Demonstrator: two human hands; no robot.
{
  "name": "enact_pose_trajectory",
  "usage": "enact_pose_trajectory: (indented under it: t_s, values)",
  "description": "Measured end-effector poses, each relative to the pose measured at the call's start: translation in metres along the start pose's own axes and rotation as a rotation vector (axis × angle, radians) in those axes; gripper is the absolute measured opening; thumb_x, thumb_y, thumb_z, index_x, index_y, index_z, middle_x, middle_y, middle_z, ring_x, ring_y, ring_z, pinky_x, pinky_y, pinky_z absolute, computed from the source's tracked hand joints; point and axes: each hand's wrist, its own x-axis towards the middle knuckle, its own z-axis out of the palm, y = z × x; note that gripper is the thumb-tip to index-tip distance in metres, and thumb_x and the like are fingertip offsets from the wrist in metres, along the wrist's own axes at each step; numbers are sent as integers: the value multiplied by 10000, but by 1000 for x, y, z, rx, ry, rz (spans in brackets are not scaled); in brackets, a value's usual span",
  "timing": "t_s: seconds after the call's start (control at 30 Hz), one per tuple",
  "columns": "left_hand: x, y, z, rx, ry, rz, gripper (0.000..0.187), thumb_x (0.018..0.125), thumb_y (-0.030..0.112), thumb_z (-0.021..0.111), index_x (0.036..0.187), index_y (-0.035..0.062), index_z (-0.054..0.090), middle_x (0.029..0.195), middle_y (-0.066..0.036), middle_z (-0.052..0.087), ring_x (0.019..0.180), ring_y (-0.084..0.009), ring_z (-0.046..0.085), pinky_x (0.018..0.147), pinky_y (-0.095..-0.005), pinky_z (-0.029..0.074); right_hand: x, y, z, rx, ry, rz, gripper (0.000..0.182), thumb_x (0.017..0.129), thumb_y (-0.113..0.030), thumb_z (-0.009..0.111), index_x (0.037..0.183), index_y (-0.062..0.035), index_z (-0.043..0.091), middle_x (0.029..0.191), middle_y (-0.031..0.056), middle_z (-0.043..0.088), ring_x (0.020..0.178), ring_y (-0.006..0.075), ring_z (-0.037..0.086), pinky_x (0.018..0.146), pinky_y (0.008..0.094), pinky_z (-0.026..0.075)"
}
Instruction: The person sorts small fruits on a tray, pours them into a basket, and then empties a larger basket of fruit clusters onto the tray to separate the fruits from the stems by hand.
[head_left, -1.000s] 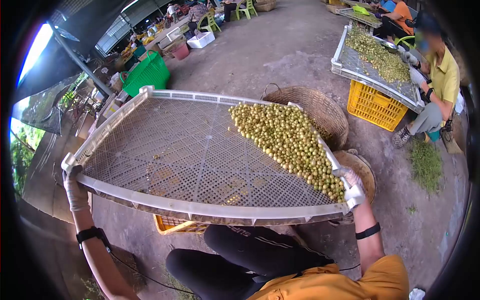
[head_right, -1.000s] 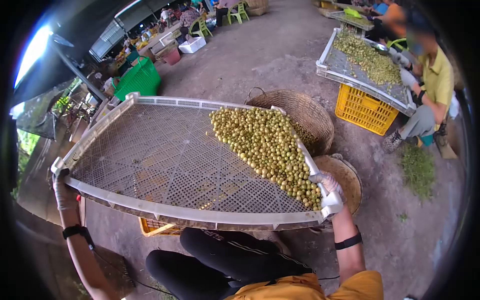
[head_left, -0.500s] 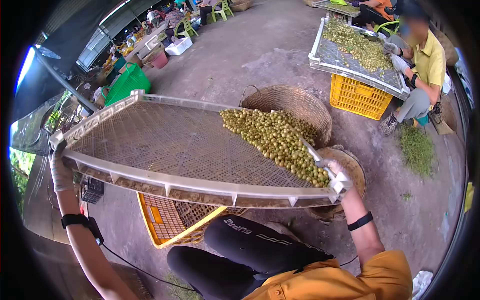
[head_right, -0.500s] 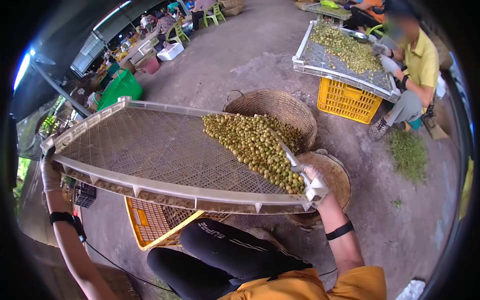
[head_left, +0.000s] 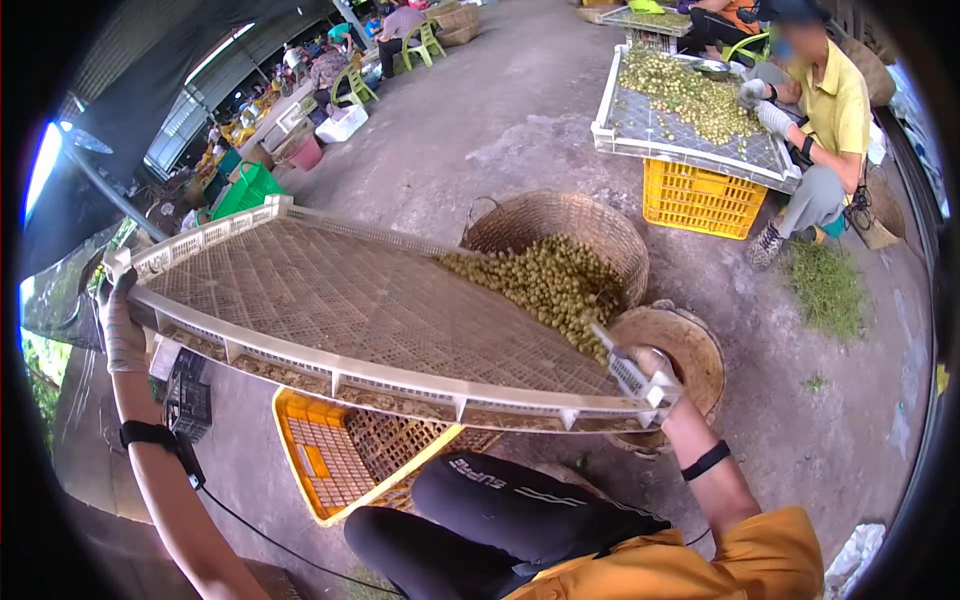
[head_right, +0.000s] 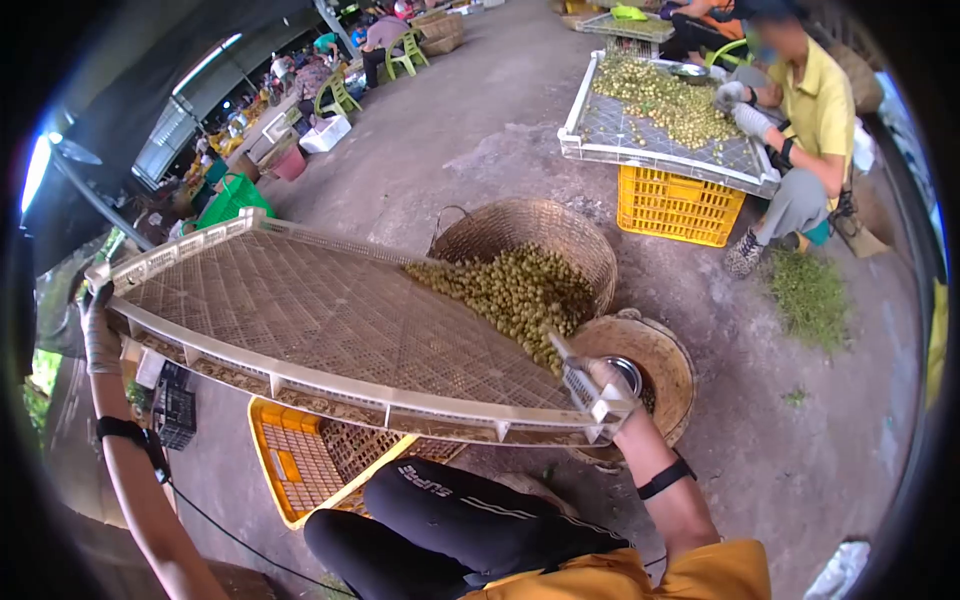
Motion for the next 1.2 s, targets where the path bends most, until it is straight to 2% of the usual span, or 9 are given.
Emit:
enact_pose_trajectory:
  t_s: [0.13,0.3,0.37,0.47,0.8,0.87,0.93,1.1,1.2]
  values:
    - [-10,17,20,-96,29,81,335,734,170,698,1032,83,573,822,2,586,577,-98,523,492,-205,410,-10,-2,-5,-12,-31,-12,366,762,-276,672,1037,-46,604,833,54,604,657,137,537,562,264,450]
    - [-10,32,1,-65,-120,51,470,721,129,715,1143,66,518,1008,-34,573,905,-170,546,805,-293,436,-27,-23,-1,164,-140,-3,398,774,-275,657,1080,-32,579,907,70,608,736,175,597,644,304,539]
    - [-15,29,-1,-55,25,93,500,722,116,715,1169,56,498,1030,-47,569,942,-182,538,823,-304,435,-29,-3,25,98,-194,-283,359,769,-271,668,1018,-22,599,893,91,625,730,208,613,639,311,537]
    - [-21,49,-5,-79,-9,28,434,753,117,694,1146,58,519,1017,-33,569,963,-162,528,837,-298,430,11,36,2,45,-65,61,360,729,-299,714,965,-48,610,850,63,615,640,173,536,536,265,465]
    - [-43,66,-4,-56,10,42,467,747,141,700,1168,61,515,1047,-57,574,963,-167,540,833,-307,446,1,41,3,153,-158,-59,278,749,-246,701,924,-47,618,744,59,616,574,164,578,489,282,491]
    - [-56,78,-1,62,-34,61,429,744,149,698,1135,80,535,832,4,549,579,-69,496,473,-192,386,27,61,-20,122,-104,69,292,745,-240,706,936,-40,612,776,76,616,603,165,581,500,285,489]
    - [-45,66,-18,-45,3,99,365,756,172,687,1090,100,558,733,42,509,456,-21,391,366,-161,258,-9,34,1,125,-58,25,318,745,-245,706,963,-35,608,823,89,618,651,165,588,518,273,489]
    - [-60,90,-27,27,19,69,312,766,205,679,1045,115,573,712,47,500,482,-13,403,369,-145,251,-60,-2,16,268,-266,-9,291,801,-227,639,998,-17,597,812,97,630,657,180,608,608,292,541]
    - [-73,98,-10,-63,39,122,306,768,183,679,1045,106,574,761,47,511,590,-36,459,453,-150,331,-25,43,12,67,-81,-22,275,788,-222,647,987,-37,604,773,69,614,627,164,575,552,270,497]
